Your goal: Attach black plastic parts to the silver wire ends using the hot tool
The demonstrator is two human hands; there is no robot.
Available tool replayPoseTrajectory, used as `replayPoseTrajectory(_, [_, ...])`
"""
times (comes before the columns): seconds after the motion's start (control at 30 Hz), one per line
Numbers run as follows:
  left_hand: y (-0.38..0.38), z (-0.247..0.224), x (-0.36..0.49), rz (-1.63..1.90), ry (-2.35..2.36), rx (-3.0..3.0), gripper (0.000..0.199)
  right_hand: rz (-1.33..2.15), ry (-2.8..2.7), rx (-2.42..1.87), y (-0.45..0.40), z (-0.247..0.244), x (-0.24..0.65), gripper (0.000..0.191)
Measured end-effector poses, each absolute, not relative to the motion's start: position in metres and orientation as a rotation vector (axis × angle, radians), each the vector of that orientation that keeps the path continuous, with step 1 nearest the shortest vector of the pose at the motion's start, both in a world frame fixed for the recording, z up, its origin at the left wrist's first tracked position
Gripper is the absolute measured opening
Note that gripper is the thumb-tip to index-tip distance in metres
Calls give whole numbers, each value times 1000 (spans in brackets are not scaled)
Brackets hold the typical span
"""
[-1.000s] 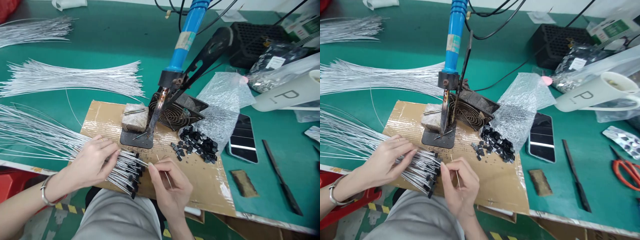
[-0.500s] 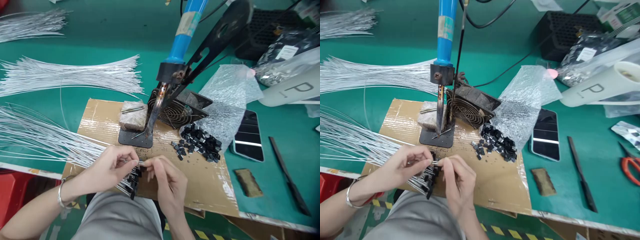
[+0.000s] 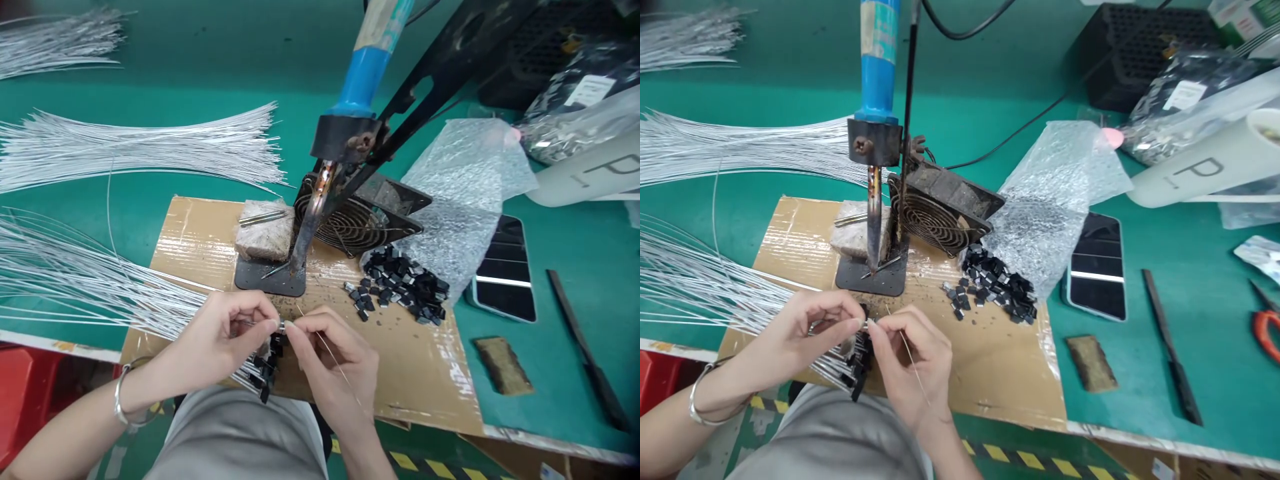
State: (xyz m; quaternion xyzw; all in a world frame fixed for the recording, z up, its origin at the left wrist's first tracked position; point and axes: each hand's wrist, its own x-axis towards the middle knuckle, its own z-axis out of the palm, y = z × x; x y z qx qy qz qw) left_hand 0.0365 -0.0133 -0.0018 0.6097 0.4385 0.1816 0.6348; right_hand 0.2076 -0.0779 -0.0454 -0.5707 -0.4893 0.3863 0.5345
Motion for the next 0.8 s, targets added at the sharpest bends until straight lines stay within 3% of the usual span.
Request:
replayPoseTrajectory(0.23, [-14,2,42,413,1034,1319,26,918,-1118,-1368,-80,-49,209,19])
replayPoseTrajectory(0.57, [-19,-2,40,443,1069,1273,30,1319,-746,-1184,-82,-49,205,10])
replayPoseTrajectory(0.8, [-24,-4,39,471,1094,1316,32,1402,-600,-1134,-81,-48,202,8])
